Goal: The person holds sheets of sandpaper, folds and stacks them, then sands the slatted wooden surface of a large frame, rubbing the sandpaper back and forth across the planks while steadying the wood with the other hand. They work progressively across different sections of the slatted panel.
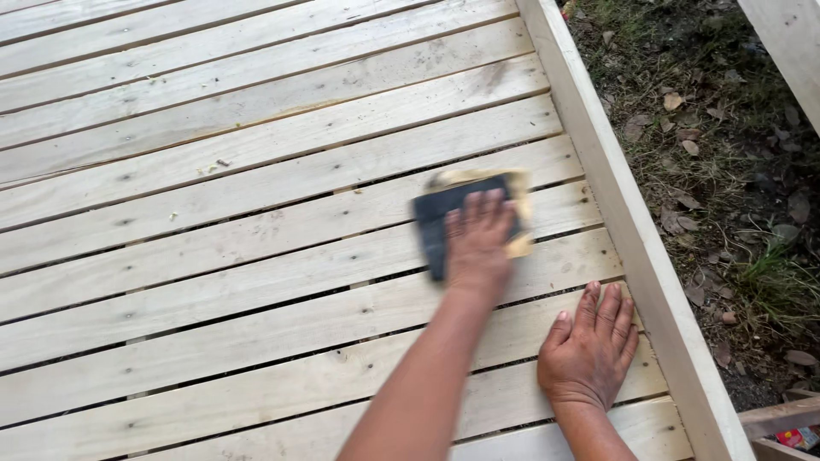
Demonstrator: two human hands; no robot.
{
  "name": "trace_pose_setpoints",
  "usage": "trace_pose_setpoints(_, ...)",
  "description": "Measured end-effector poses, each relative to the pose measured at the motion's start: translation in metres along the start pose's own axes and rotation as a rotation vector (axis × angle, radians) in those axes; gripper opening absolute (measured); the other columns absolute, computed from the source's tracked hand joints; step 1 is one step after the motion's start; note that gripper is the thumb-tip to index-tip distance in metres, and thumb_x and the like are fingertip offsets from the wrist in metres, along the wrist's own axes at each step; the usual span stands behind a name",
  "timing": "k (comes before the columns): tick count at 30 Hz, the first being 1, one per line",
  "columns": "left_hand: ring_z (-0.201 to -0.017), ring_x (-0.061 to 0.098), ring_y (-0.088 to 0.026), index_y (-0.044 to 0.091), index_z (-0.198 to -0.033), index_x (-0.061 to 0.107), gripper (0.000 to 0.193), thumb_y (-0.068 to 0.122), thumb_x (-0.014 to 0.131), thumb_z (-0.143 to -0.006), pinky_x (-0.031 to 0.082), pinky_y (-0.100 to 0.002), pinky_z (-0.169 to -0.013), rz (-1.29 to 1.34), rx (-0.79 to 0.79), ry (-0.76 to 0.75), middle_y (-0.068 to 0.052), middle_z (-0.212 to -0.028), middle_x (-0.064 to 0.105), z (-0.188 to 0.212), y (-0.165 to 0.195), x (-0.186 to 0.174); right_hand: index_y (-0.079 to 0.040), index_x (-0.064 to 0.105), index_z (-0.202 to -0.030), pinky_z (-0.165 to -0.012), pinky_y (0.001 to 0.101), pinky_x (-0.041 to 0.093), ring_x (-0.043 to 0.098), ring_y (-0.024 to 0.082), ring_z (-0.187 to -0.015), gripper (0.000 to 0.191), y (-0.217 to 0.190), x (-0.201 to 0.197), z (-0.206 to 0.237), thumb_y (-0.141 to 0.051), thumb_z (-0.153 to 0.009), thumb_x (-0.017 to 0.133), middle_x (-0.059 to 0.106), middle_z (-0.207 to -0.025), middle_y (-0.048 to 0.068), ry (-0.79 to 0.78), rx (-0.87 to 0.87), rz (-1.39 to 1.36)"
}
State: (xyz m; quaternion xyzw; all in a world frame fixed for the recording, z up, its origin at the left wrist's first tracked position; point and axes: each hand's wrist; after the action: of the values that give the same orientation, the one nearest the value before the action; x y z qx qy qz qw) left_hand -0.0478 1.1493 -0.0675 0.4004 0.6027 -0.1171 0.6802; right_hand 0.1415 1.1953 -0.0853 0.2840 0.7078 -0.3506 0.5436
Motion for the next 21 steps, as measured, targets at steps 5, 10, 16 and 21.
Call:
trace_pose_setpoints(5, -0.156, 0.01, -0.032, 0.015, -0.159, 0.032, 0.08, 0.01, 0.048, -0.08, 0.003, -0.057, -0.121, -0.008, -0.412, 0.174, -0.008, -0.168, 0.02, 0.064, -0.089, -0.034, -0.011, 0.036, -0.163, -0.127, 0.0512, 0.011, 0.021, 0.034, -0.158, 0.067, 0.002, 0.002, 0.001, -0.039, -0.102, 0.037, 0.027, -0.171, 0.015, 0.024, -0.029, 0.015)
trace_pose_setpoints(10, -0.157, 0.01, -0.033, 0.016, -0.157, 0.035, 0.076, 0.011, 0.048, -0.082, 0.003, -0.059, -0.123, 0.031, -0.174, 0.074, -0.009, -0.169, 0.021, 0.046, -0.015, 0.02, -0.009, 0.036, -0.163, -0.126, 0.0521, 0.012, 0.021, 0.035, -0.157, 0.066, 0.004, 0.003, 0.0, -0.038, -0.103, 0.037, 0.027, -0.17, 0.016, 0.043, -0.055, 0.009)
trace_pose_setpoints(16, -0.158, 0.01, -0.023, 0.024, -0.16, 0.036, 0.079, 0.008, 0.046, -0.082, 0.001, -0.051, -0.126, -0.034, 0.048, 0.095, -0.001, -0.17, 0.022, 0.072, -0.047, 0.007, -0.011, 0.036, -0.162, -0.126, 0.0522, 0.01, 0.02, 0.034, -0.157, 0.066, 0.002, 0.0, 0.0, -0.039, -0.103, 0.036, 0.027, -0.17, 0.015, 0.013, -0.025, -0.022)
trace_pose_setpoints(21, -0.156, 0.006, -0.028, 0.025, -0.161, 0.029, 0.074, 0.013, 0.049, -0.091, -0.002, -0.053, -0.121, 0.013, -0.487, 0.211, -0.002, -0.17, 0.019, 0.136, -0.185, -0.052, -0.01, 0.036, -0.163, -0.126, 0.0523, 0.01, 0.02, 0.035, -0.157, 0.066, 0.002, 0.002, 0.0, -0.038, -0.104, 0.036, 0.027, -0.17, 0.016, 0.022, -0.038, -0.011)
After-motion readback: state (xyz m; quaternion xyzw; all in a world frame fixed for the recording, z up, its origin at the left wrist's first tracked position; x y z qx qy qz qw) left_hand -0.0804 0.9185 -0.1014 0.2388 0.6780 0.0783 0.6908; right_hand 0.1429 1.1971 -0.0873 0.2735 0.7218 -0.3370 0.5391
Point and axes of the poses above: each hand's wrist, its own z-axis away from the middle knuckle, its own x-axis out of the palm, y = z × x
